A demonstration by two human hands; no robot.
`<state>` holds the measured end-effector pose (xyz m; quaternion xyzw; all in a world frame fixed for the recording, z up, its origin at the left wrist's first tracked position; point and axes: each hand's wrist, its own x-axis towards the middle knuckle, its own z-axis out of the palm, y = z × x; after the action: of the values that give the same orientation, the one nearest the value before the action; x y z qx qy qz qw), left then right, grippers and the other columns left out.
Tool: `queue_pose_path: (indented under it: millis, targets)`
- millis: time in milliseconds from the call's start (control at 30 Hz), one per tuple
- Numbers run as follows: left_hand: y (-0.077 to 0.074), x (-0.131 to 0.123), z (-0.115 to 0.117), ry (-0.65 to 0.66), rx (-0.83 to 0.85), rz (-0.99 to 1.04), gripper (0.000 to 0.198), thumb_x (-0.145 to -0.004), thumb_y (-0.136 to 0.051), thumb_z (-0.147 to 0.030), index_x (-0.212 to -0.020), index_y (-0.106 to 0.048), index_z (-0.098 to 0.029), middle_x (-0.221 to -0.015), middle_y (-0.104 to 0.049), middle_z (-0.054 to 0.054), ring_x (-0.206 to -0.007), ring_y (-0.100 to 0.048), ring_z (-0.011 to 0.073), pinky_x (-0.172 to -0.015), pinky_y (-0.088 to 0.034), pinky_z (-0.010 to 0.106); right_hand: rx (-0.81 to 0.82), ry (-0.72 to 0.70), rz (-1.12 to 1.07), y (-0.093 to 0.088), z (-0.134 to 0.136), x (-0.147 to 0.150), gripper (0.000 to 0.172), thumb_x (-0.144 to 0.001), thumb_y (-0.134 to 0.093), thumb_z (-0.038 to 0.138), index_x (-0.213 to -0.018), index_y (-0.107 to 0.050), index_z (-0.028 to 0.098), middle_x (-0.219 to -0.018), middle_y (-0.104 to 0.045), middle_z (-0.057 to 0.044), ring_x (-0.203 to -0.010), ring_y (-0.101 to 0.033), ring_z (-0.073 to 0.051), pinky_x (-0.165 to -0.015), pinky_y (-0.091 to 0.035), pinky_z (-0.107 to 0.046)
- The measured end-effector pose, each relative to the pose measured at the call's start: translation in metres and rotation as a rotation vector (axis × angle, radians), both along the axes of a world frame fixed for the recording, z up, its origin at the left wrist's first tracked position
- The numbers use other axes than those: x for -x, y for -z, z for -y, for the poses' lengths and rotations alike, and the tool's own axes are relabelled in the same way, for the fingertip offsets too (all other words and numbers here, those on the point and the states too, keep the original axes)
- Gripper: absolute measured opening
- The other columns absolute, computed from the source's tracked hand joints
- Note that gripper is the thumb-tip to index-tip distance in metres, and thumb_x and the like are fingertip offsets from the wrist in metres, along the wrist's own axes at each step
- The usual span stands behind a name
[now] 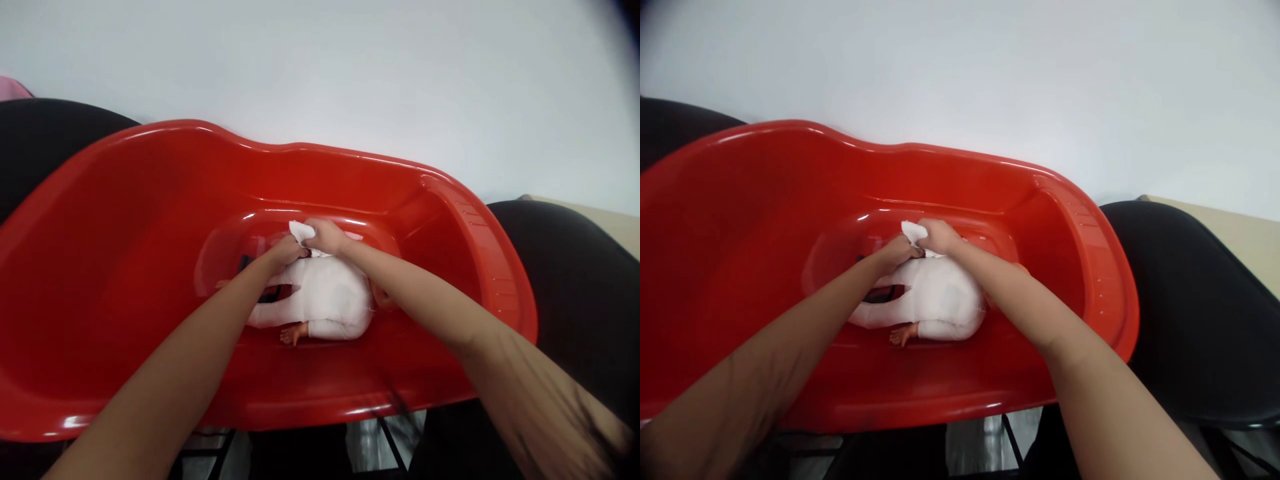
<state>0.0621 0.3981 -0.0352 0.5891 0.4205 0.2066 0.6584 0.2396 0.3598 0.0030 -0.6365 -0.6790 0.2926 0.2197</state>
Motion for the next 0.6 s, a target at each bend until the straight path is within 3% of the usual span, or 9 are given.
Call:
queue_pose_path:
  millis: [67,167,367,467,600]
  targets:
    - [0.002,-0.001,0.0,0.002,0.028,0.005,0.03,-0.056,-0.073,-0.012,-0.085,-0.076,-0.022,-0.08,-0.074,0.001,-0.077,-0.066,0.0225,-0.07,-0.047,0.034,-0.026,0.043,-0.018,0.006,-0.002,0.005,0.011,-0.094,-0.077,0.012,-0.101,-0.082,0.019,-0.107,-0.085,-0.005,-0.095,-0.075,-0.022,-0.092,-0.058,-0.032]
    - [0.006,-0.004,0.0,0.012,0.02,0.041,0.031,-0.057,-0.076,-0.013,-0.087,-0.076,-0.022,-0.085,-0.076,0.002,-0.08,-0.067,0.0232,-0.073,-0.049,0.035,-0.064,0.082,-0.154,0.016,-0.004,0.011,0.016,-0.099,-0.07,0.012,-0.087,-0.077,0.02,-0.094,-0.081,-0.001,-0.091,-0.073,-0.019,-0.086,-0.053,-0.029]
    - [0.007,-0.005,-0.003,-0.008,-0.004,0.033,0.032,-0.056,-0.077,-0.016,-0.087,-0.078,-0.021,-0.088,-0.079,0.004,-0.086,-0.07,0.0267,-0.078,-0.051,0.038,-0.067,0.196,-0.454,0.025,-0.005,0.012,0.005,-0.098,-0.077,0.018,-0.094,-0.075,0.02,-0.096,-0.08,-0.001,-0.092,-0.071,-0.019,-0.088,-0.056,-0.028]
    - [0.005,-0.006,-0.005,0.016,-0.009,0.072,0.029,-0.053,-0.074,-0.017,-0.081,-0.078,-0.021,-0.084,-0.079,0.005,-0.083,-0.07,0.0252,-0.078,-0.051,0.037,-0.07,0.272,-0.523,0.027,-0.008,0.01,0.019,-0.09,-0.089,0.027,-0.095,-0.071,0.023,-0.094,-0.079,-0.001,-0.092,-0.073,-0.022,-0.088,-0.061,-0.031]
    - [0.003,-0.007,-0.003,0.02,0.001,0.095,0.023,-0.053,-0.074,-0.018,-0.075,-0.077,-0.023,-0.082,-0.081,0.004,-0.078,-0.069,0.0233,-0.072,-0.05,0.033,-0.094,0.226,-0.532,0.03,-0.011,0.009,0.023,-0.085,-0.09,0.028,-0.096,-0.071,0.023,-0.092,-0.079,-0.002,-0.09,-0.076,-0.023,-0.088,-0.065,-0.034]
